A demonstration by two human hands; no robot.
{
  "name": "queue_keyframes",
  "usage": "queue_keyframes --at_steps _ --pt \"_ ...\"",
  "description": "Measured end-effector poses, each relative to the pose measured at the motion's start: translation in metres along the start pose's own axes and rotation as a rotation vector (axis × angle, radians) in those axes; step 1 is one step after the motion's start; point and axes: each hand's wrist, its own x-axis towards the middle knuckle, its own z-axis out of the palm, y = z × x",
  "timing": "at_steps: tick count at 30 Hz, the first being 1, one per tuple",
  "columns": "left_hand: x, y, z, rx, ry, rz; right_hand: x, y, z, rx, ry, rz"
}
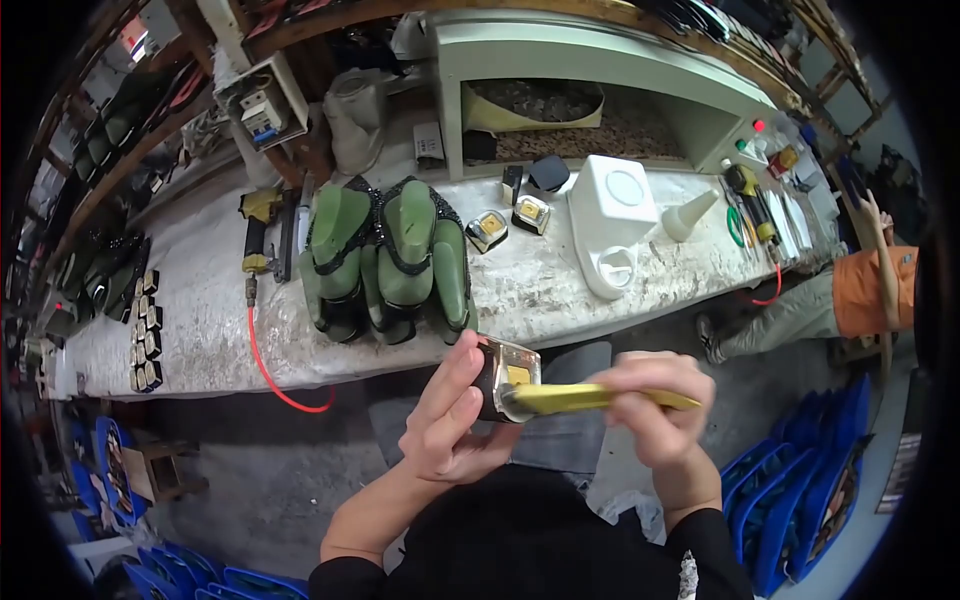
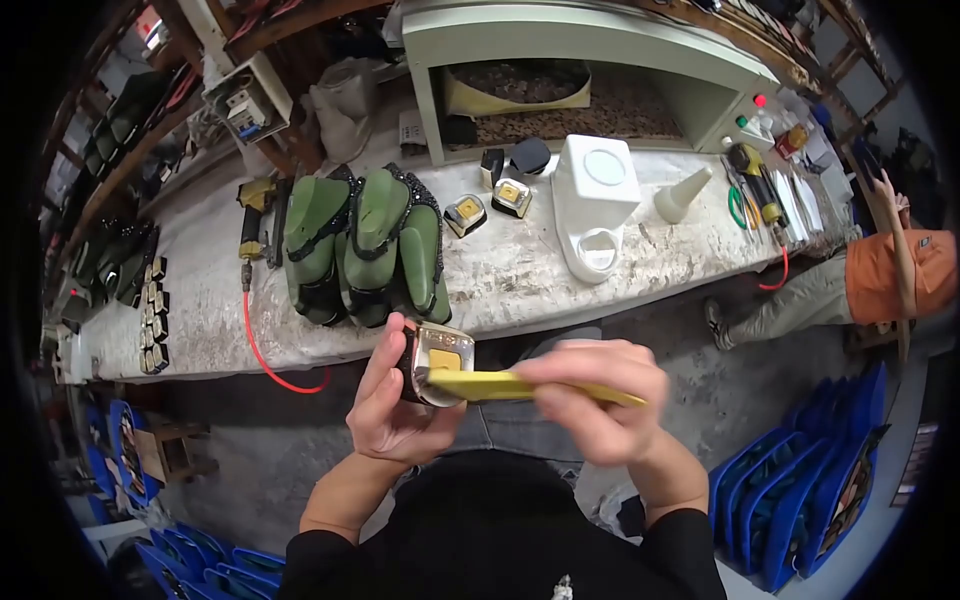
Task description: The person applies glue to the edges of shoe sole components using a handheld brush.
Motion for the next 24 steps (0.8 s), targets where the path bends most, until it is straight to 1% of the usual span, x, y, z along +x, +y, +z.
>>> queue_keyframes --at_steps 2,3,7,8,12,13,17,18,22,24 --pt "0.006 -0.001 -0.004 -0.07 0.054 -0.032 0.016 0.006 -0.001 -0.153 -0.097 -0.028" --pt "0.008 -0.002 -0.006 -0.051 0.075 -0.028 0.027 0.009 -0.002 -0.145 -0.122 -0.038" --pt "0.008 0.001 -0.028 -0.209 0.037 -0.129 0.047 0.012 0.01 -0.112 -0.095 -0.036" --pt "0.01 0.001 -0.033 -0.201 0.041 -0.128 0.049 0.01 0.012 -0.105 -0.101 -0.039" --pt "0.011 0.013 -0.059 -0.497 -0.029 -0.379 0.054 0.007 0.013 0.094 -0.227 -0.09" --pt "0.011 0.016 -0.063 -0.492 -0.023 -0.383 0.054 0.006 0.015 0.099 -0.233 -0.086" --pt "0.01 0.018 -0.08 -0.694 -0.083 -0.483 0.062 0.006 0.029 0.136 -0.355 -0.027" --pt "0.008 0.02 -0.083 -0.688 -0.067 -0.493 0.064 0.008 0.031 0.145 -0.368 -0.016" --pt "0.006 0.021 -0.094 -0.916 -0.008 -0.67 0.079 0.025 0.035 0.137 -0.573 -0.11" --pt "0.007 0.017 -0.102 -0.92 0.007 -0.678 0.089 0.026 0.042 0.129 -0.578 -0.119"
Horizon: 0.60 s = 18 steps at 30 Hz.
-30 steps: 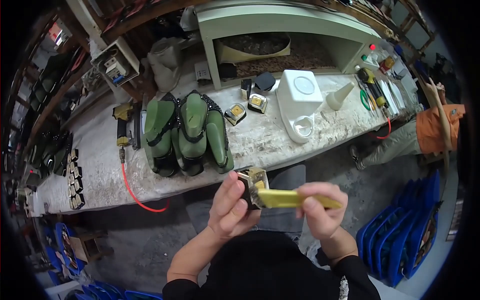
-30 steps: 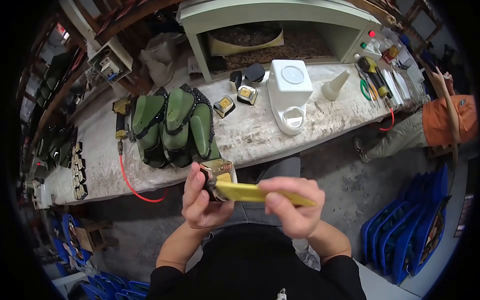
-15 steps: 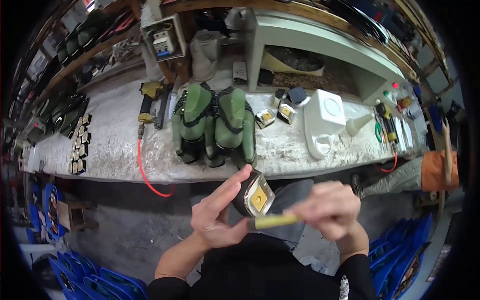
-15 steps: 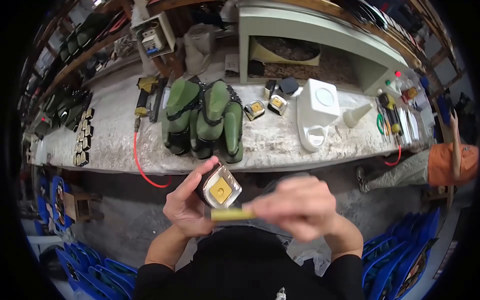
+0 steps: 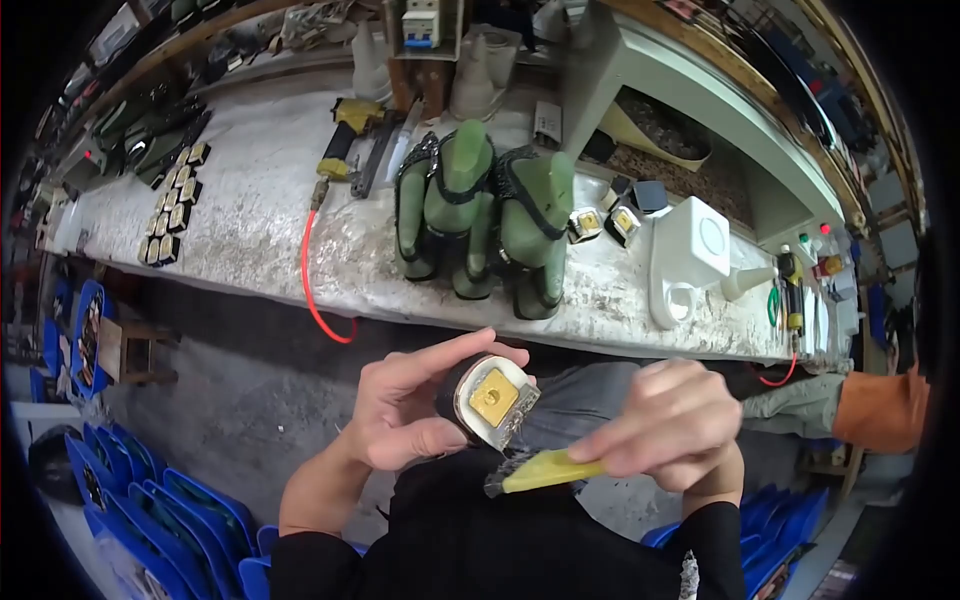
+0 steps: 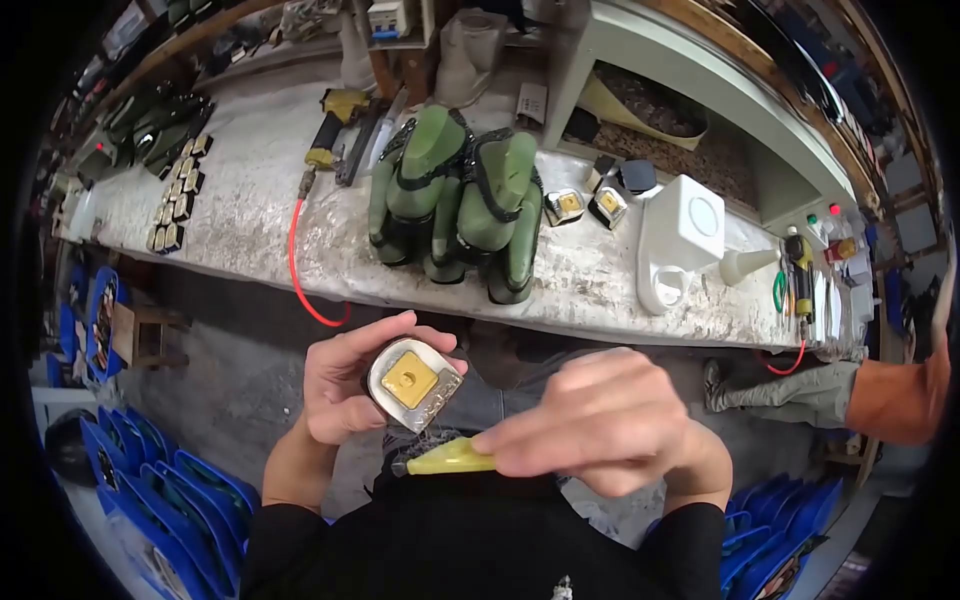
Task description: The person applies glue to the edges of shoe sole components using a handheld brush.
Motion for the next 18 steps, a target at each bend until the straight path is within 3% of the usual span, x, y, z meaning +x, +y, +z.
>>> queue_keyframes --at_steps 4,8,18 --pt "-0.007 0.011 -0.009 -0.044 -0.007 -0.083 0.007 -0.006 0.01 -0.043 0.068 0.013" --pt "-0.013 0.02 -0.022 0.0 0.008 -0.178 0.005 -0.002 0.007 0.06 -0.075 -0.057" --pt "-0.017 0.039 -0.044 -0.029 0.026 -0.203 0.033 0.023 0.004 -0.05 -0.203 0.026"
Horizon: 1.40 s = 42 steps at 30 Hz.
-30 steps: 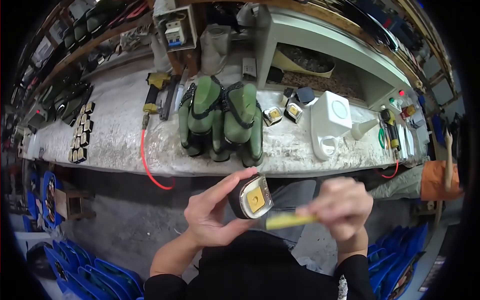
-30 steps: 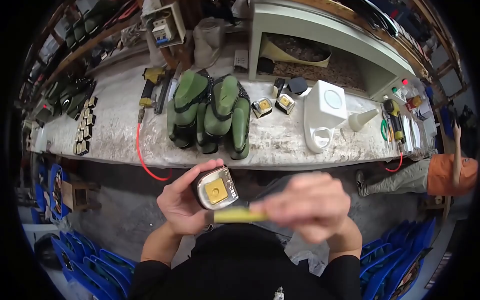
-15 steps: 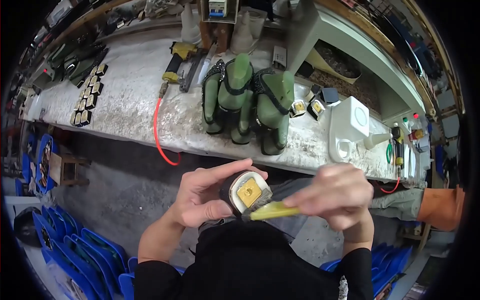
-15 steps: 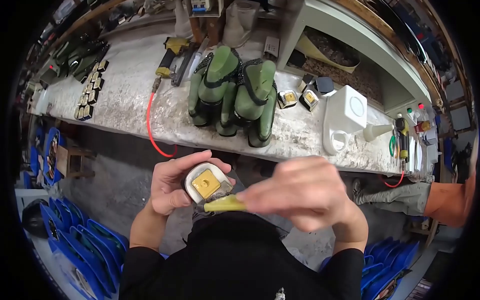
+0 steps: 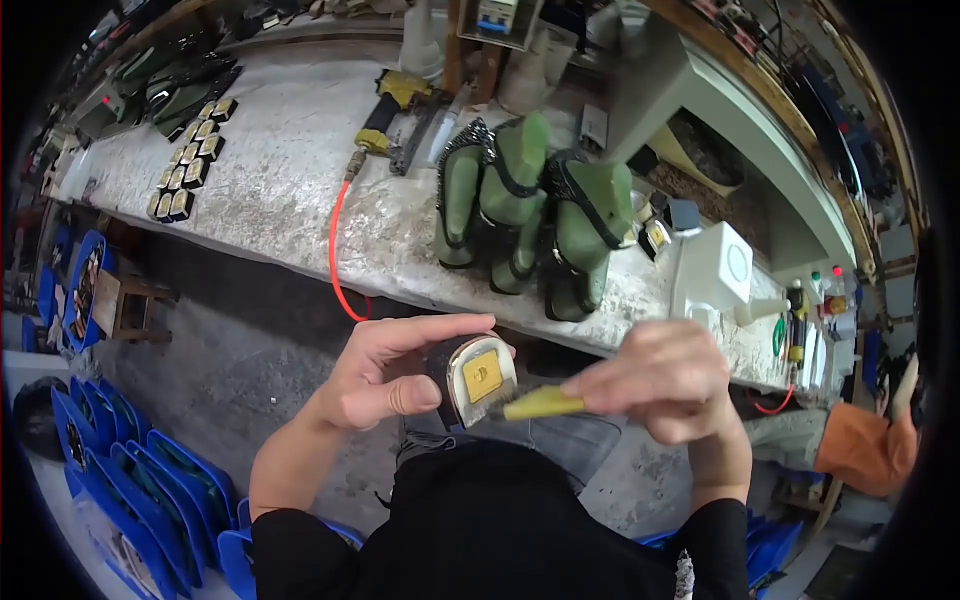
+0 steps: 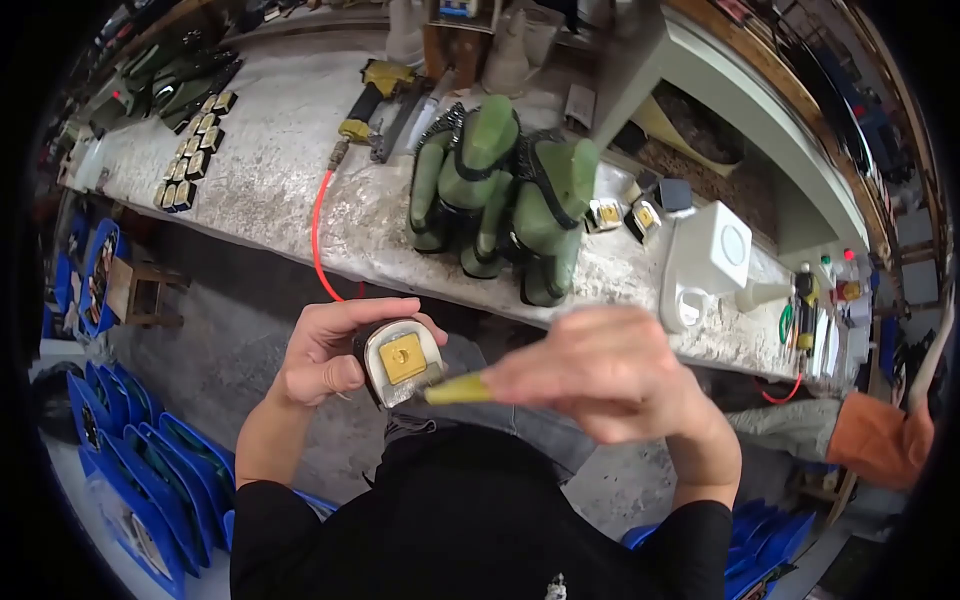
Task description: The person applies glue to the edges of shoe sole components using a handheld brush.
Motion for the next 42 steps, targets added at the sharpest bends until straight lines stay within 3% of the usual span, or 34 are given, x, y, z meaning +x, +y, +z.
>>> queue_keyframes --at_steps 1,5,7,8,10,16,21,25,28,30,32,36,40,42 --pt "0.0 0.004 -0.007 0.069 0.028 0.009 0.002 0.003 -0.003 0.004 -0.021 -0.018" --pt "0.004 0.035 -0.078 0.369 0.083 0.151 -0.017 0.012 0.001 0.224 0.248 0.067" --pt "0.01 0.063 -0.141 0.56 0.324 0.107 -0.023 0.025 0.011 0.368 0.464 0.09" --pt "0.013 0.077 -0.177 0.586 0.34 0.12 -0.027 0.032 0.016 0.386 0.452 0.064" --pt "0.017 0.091 -0.239 0.599 0.491 0.098 -0.036 0.044 0.025 0.63 0.647 0.17" --pt "0.015 0.071 -0.33 0.67 0.681 0.025 -0.038 0.051 0.029 0.829 0.704 0.179" --pt "-0.005 0.021 -0.341 0.794 0.994 0.245 -0.039 0.055 0.021 0.976 0.747 0.113" --pt "0.027 0.013 -0.265 1.733 1.223 0.269 -0.041 0.06 0.014 1.123 0.935 0.141" --pt "0.045 0.006 -0.27 1.74 1.288 0.246 -0.062 0.069 -0.001 1.135 0.882 0.104" --pt "0.045 0.015 -0.283 1.565 1.305 0.338 -0.069 0.069 -0.005 1.173 1.022 0.079" --pt "0.048 0.054 -0.312 1.625 1.373 0.376 -0.062 0.064 -0.005 1.226 1.059 0.026" --pt "0.08 0.114 -0.372 1.647 1.445 0.434 -0.043 0.064 -0.013 1.261 0.873 0.082" --pt "0.094 0.168 -0.44 1.857 1.49 0.09 -0.052 0.062 -0.005 1.368 1.093 0.135" --pt "0.097 0.174 -0.455 1.868 1.488 0.006 -0.057 0.066 -0.008 1.323 1.053 0.109"
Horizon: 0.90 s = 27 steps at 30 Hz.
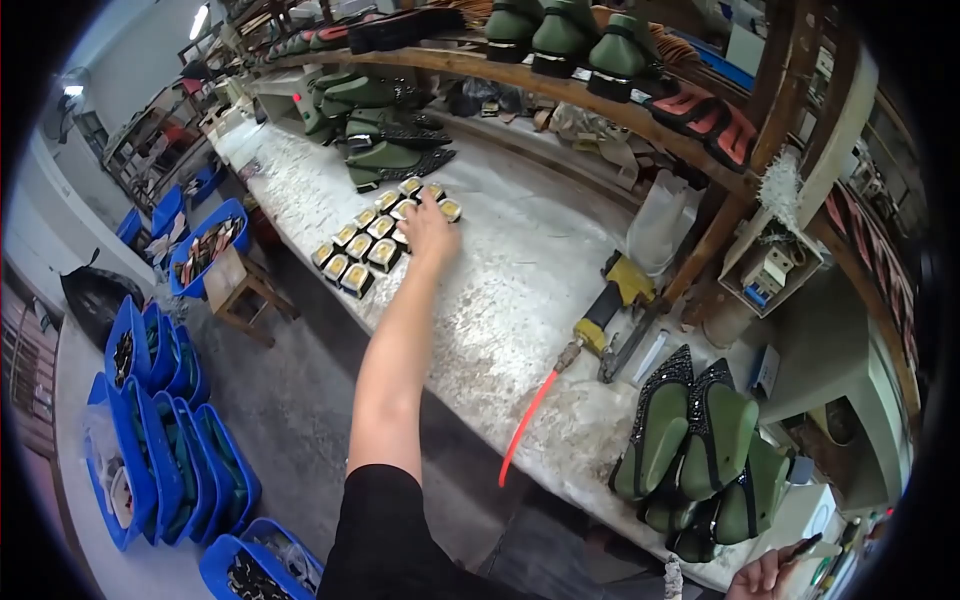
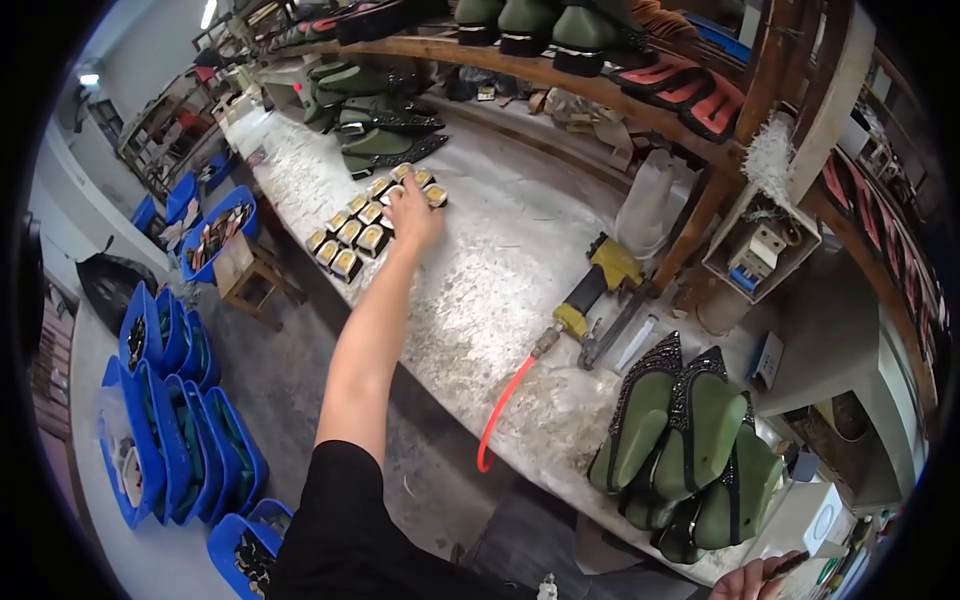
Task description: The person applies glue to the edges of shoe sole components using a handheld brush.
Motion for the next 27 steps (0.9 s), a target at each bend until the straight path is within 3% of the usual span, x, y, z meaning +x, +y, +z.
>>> queue_keyframes --at_steps 3,10,11,12,13,14,15,16,17,18,19,23,26,27 --pt "0.013 -0.011 0.005 0.17 -0.137 -0.082 0.002 -0.008 -0.009 -0.112 -0.143 0.003" --pt "0.013 -0.021 0.007 0.325 -0.071 -0.185 -0.006 -0.04 -0.021 -0.221 -0.271 0.039" --pt "0.016 -0.045 0.018 0.414 0.057 -0.117 -0.026 -0.049 -0.031 -0.242 -0.096 -0.189" --pt "0.016 -0.056 0.034 0.469 0.177 -0.024 -0.04 -0.061 -0.049 -0.262 -0.088 -0.212" --pt "-0.003 -0.029 -0.021 0.389 0.12 0.068 -0.046 -0.069 -0.047 -0.297 -0.056 -0.262" --pt "-0.023 0.004 -0.078 -0.151 0.016 0.366 -0.05 -0.073 -0.034 -0.297 -0.057 -0.19" --pt "-0.021 -0.019 -0.032 -0.221 0.18 0.389 -0.057 -0.067 -0.021 -0.145 0.134 -0.284" --pt "-0.064 0.044 -0.081 -0.45 0.104 0.097 -0.063 -0.074 -0.034 -0.201 -0.077 -0.228" --pt "-0.099 0.077 -0.103 -0.37 0.357 0.347 -0.066 -0.068 -0.012 -0.088 0.083 -0.292" --pt "-0.143 0.131 -0.143 -0.646 0.211 0.195 -0.07 -0.07 -0.001 -0.034 0.153 -0.323" --pt "-0.184 0.174 -0.181 -0.673 0.131 0.199 -0.08 -0.077 -0.005 -0.038 0.131 -0.352" --pt "-0.334 0.312 -0.255 -1.02 -0.263 0.697 -0.1 -0.108 -0.017 0.037 0.141 -0.377" --pt "-0.379 0.408 -0.271 -0.843 -0.497 1.087 -0.121 -0.134 -0.039 -0.008 0.159 -0.364" --pt "-0.39 0.442 -0.265 -0.795 -0.565 1.097 -0.124 -0.142 -0.046 -0.04 0.171 -0.347"
